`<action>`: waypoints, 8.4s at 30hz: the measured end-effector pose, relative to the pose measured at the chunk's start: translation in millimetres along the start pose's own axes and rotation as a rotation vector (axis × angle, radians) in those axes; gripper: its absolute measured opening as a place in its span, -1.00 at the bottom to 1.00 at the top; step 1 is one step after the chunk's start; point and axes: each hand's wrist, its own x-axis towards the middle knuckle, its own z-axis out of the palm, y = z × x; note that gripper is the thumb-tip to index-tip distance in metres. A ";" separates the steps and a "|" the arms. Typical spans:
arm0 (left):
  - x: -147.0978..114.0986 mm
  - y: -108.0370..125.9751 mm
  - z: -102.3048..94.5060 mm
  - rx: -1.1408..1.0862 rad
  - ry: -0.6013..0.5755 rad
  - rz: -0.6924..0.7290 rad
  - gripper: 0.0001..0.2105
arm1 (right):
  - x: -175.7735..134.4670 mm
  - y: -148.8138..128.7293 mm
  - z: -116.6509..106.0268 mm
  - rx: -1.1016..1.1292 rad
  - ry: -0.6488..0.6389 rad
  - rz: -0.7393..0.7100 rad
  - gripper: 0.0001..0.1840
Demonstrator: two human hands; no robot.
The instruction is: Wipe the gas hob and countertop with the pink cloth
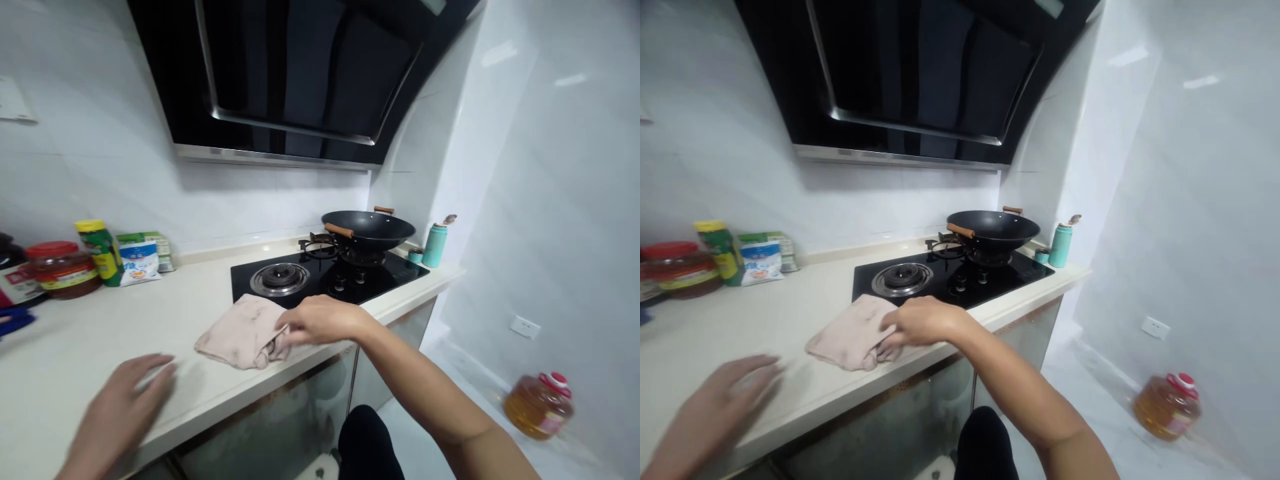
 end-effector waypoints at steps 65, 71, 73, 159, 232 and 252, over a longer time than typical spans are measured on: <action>222.7 22.2 126.9 0.282 -0.468 -0.080 -0.13 | 137.8 64.0 177.3 0.037 0.306 0.142 -0.86; 297.8 -4.9 159.3 0.317 -0.466 -0.064 -0.14 | 127.2 60.7 180.5 0.062 0.328 0.031 -0.87; 321.1 -14.5 169.5 0.329 -0.458 -0.048 -0.17 | 124.1 63.6 181.4 0.060 0.333 0.013 -0.80; 153.3 -154.6 -40.8 0.574 -0.305 -0.514 -0.23 | 118.4 99.2 186.4 0.191 0.202 -0.029 -0.64; 255.0 28.2 143.2 0.345 -0.519 -0.117 -0.40 | 127.9 46.7 159.9 -0.086 0.010 0.067 -0.63; 363.4 199.5 283.9 0.365 -0.779 0.059 -0.19 | 140.8 53.8 157.0 0.024 -0.044 0.044 -0.41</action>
